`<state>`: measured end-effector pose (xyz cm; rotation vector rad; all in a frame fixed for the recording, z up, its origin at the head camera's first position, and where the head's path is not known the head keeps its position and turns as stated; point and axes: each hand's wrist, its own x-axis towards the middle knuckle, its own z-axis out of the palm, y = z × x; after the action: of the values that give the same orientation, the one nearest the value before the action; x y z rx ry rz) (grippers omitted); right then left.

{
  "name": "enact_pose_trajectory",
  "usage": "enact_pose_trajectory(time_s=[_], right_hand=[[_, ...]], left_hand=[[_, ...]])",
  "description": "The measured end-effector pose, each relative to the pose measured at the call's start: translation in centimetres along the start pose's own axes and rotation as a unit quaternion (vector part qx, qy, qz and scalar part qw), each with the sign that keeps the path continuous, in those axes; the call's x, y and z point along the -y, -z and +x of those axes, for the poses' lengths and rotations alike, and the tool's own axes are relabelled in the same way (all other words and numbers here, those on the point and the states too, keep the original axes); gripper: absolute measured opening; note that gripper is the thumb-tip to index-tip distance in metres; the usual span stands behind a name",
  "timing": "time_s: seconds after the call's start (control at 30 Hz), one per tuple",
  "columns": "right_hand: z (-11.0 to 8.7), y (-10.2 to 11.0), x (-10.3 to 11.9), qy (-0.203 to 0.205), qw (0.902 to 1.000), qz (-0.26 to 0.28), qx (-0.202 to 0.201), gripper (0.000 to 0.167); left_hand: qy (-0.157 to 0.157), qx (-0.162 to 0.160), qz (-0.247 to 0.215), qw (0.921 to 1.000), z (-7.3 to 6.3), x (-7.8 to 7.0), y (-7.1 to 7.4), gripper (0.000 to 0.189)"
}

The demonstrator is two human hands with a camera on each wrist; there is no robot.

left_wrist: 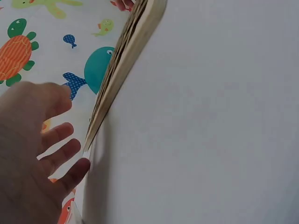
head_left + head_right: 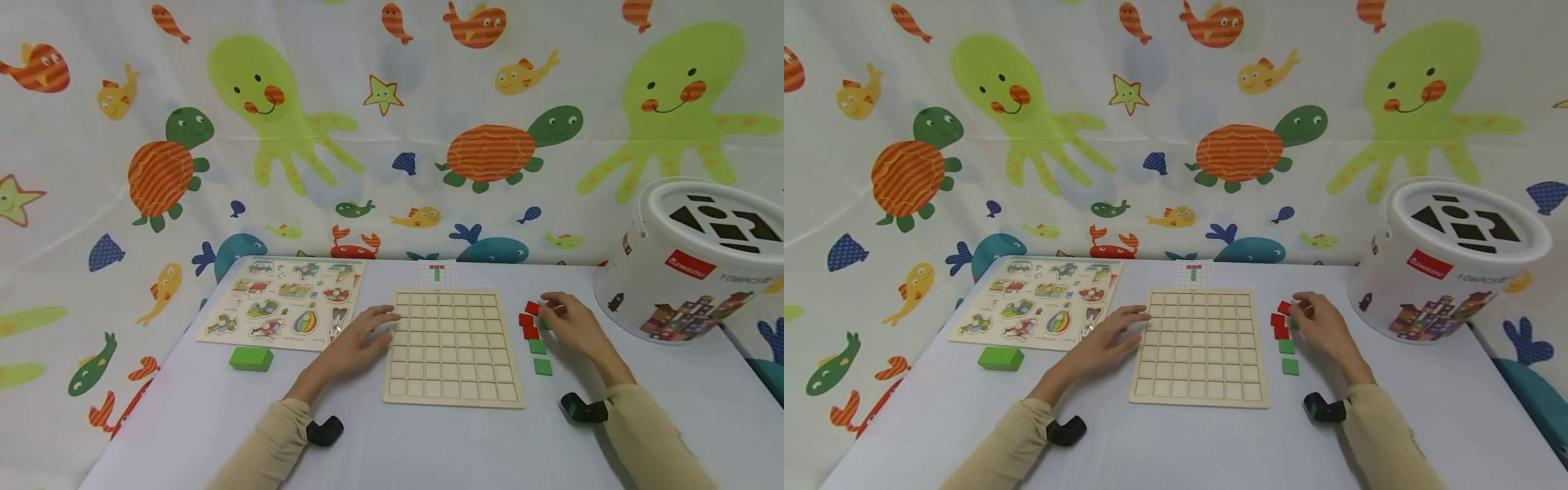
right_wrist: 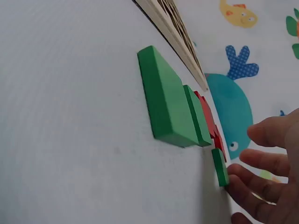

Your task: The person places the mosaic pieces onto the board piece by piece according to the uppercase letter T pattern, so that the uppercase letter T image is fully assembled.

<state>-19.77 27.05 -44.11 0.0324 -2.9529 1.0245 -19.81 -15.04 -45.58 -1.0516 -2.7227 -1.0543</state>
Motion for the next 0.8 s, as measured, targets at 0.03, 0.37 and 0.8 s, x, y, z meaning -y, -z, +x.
enact_pose_trajectory(time_s=[0.03,0.37,0.8], right_hand=[[0.1,-0.1,0.0,-0.004,1.0000,0.004,-0.001,0.046],[0.7,-0.8,-0.3,-0.020,0.9993,-0.003,-0.032,0.040],[1.1,-1.2,-0.2,-0.014,0.9985,-0.031,-0.043,0.034]], left_hand=[[0.000,-0.001,0.011,0.9999,-0.1,0.0,-0.2,0.040],[-0.026,-0.013,0.085,0.9959,-0.6,-1.1,-1.5,0.041],[0.000,0.004,0.111,0.9938,-1.0,-1.5,-1.8,0.037]])
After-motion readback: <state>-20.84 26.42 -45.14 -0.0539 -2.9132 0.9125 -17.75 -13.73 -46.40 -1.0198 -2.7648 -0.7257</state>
